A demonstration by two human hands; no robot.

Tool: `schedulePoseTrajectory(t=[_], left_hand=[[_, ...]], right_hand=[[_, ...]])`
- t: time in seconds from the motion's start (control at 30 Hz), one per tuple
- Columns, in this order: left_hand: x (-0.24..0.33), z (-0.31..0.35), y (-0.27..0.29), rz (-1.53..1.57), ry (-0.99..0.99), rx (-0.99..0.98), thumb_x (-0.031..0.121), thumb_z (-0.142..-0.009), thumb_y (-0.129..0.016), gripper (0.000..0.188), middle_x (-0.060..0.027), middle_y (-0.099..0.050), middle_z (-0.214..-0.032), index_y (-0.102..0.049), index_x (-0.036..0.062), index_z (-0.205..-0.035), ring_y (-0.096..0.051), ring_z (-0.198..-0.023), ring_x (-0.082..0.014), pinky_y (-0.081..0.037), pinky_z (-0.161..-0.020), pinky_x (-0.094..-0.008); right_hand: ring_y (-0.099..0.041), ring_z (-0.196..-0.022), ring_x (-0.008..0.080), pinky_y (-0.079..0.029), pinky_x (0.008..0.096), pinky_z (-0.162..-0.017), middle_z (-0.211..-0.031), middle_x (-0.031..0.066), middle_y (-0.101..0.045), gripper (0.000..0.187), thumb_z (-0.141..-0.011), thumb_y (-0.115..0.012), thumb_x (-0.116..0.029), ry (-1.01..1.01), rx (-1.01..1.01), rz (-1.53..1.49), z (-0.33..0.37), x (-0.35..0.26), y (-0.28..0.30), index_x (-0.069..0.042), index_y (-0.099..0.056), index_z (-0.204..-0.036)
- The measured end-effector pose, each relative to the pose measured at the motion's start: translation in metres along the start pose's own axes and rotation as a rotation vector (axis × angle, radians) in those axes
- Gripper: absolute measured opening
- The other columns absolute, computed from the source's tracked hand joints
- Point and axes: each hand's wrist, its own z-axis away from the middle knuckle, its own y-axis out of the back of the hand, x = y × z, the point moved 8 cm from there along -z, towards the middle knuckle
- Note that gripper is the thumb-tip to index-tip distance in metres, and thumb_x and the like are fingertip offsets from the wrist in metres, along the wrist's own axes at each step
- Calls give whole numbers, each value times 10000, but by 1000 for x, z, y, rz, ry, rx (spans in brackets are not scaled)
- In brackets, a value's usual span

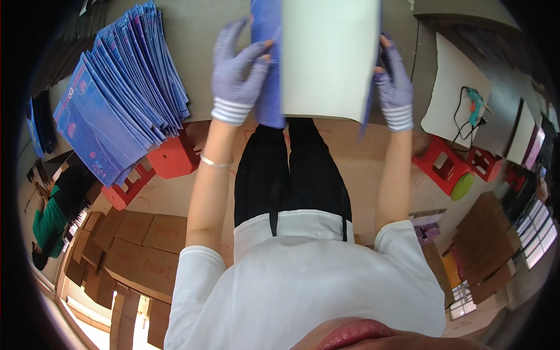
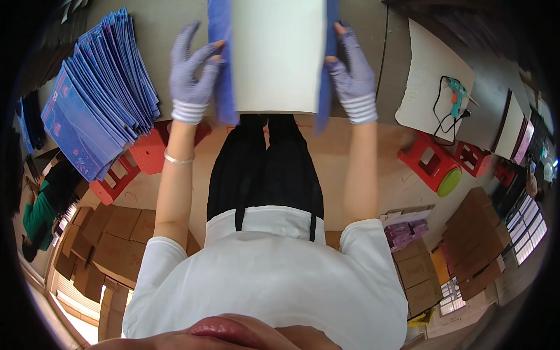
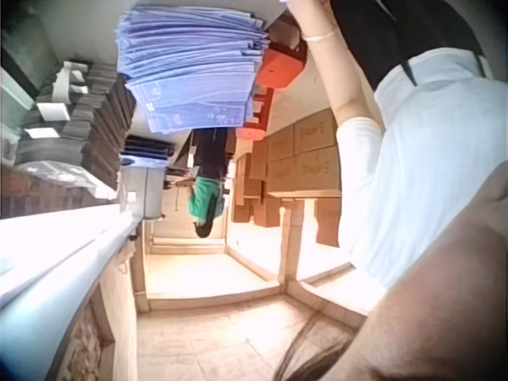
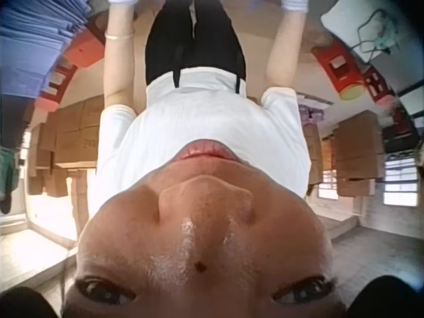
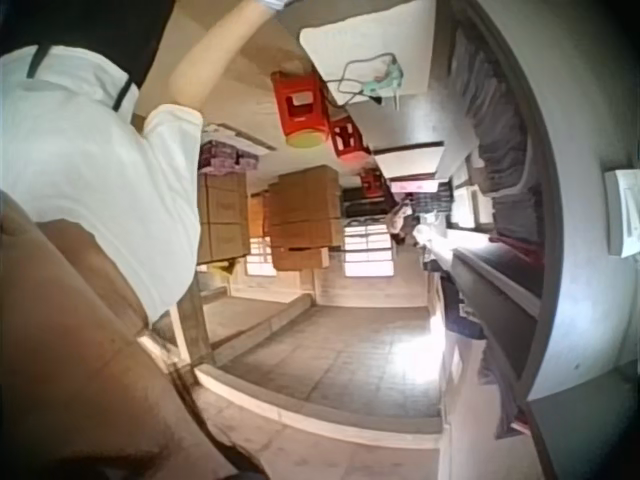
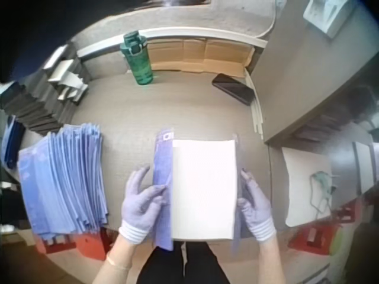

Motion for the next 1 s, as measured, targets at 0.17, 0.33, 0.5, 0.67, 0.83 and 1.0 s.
schedulePoseTrajectory(t=[0.17, 0.33, 0.5, 0.67, 0.83, 1.0], left_hand=[[7, -2, -65, -212, -99, -225, 233, -833, -632, 564, -161, -397, -1445, -479, 129, -1366, -288, -1376, -394, -206, -1116, -547], [3, 3, -89, -396, -201, -349, 262, -846, -587, 521, -110, -417, -1440, -502, 119, -1340, -327, -1365, -335, -195, -1101, -586], [5, 7, -98, -428, -196, -405, 248, -861, -562, 505, -87, -431, -1435, -501, 105, -1341, -339, -1366, -301, -174, -1107, -591], [5, 9, -104, -423, -209, -431, 251, -865, -553, 494, -82, -445, -1424, -507, 105, -1334, -341, -1363, -299, -155, -1109, -605], [3, 10, -105, -424, -211, -422, 247, -864, -555, 490, -74, -449, -1423, -509, 111, -1332, -343, -1362, -299, -151, -1111, -603], [3, 10, -104, -400, -202, -419, 239, -857, -562, 497, -71, -445, -1427, -505, 121, -1337, -347, -1359, -299, -147, -1111, -600]], right_hand=[[-414, -1306, 369, -387, 415, -1047, -1425, 205, -399, 718, -871, -565, -542, 43, 30, 308, -6, 1, -41, -108, -392, -1416], [-344, -1347, 395, -324, 429, -1092, -1447, 217, -368, 653, -910, -525, -509, 77, 82, 377, -6, 9, -52, -123, -397, -1420], [-320, -1352, 416, -258, 519, -1103, -1454, 203, -368, 645, -899, -537, -499, 138, 127, 575, -4, 18, -62, -132, -408, -1414], [-326, -1342, 419, -223, 552, -1101, -1459, 175, -377, 624, -874, -579, -446, 126, 113, 666, -7, 19, -68, -137, -431, -1396], [-318, -1346, 413, -211, 557, -1103, -1462, 145, -384, 599, -863, -596, -423, 96, 94, 776, -9, 17, -73, -154, -455, -1378], [-310, -1350, 415, -209, 576, -1096, -1460, 139, -388, 579, -863, -591, -427, 85, 82, 809, -10, 16, -76, -158, -474, -1363]])
